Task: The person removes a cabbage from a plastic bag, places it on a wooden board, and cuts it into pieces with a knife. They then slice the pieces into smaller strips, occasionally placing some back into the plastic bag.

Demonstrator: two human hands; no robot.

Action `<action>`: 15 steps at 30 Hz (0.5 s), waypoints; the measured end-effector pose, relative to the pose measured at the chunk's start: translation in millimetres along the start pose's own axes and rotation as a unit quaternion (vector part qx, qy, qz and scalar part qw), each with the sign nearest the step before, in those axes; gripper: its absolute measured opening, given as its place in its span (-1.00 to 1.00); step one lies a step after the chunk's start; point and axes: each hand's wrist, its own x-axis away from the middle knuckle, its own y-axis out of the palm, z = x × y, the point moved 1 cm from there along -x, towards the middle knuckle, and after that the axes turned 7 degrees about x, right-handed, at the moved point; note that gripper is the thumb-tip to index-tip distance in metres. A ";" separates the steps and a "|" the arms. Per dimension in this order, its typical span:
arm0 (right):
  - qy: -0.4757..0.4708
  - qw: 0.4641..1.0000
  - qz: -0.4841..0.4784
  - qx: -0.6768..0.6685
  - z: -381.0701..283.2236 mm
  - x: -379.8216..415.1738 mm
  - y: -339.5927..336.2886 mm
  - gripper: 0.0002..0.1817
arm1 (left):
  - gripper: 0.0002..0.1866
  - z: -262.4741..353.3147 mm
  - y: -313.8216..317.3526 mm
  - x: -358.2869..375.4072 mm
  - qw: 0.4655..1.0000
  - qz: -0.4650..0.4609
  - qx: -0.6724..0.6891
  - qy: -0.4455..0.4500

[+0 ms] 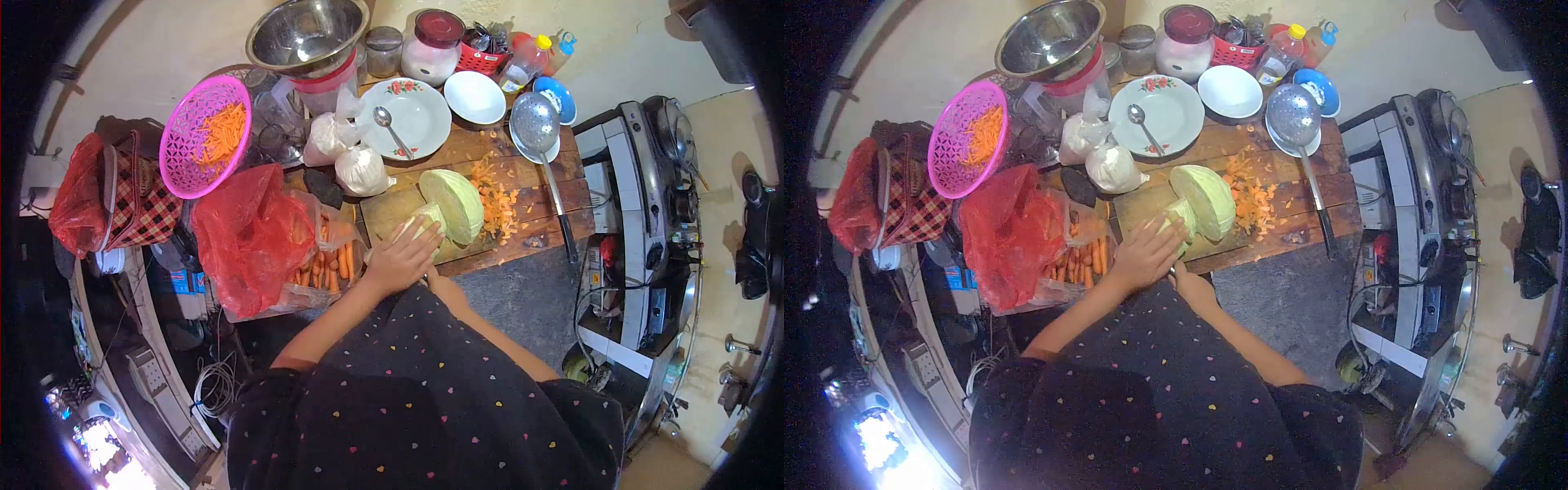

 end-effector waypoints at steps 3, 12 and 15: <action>0.022 0.999 -0.024 -0.002 -8.3 7.8 -15.0 -0.63 | -0.60 -8.2 17.4 -6.0 0.998 -0.042 -0.043 0.021; 0.051 0.995 -0.086 0.004 -6.3 4.7 -12.5 -0.65 | -0.59 -9.8 21.7 -5.7 0.998 -0.051 -0.043 0.002; 0.029 0.997 -0.076 -0.009 16.2 -11.0 18.8 -0.63 | -0.59 -9.1 20.0 -9.1 0.998 -0.053 -0.027 0.002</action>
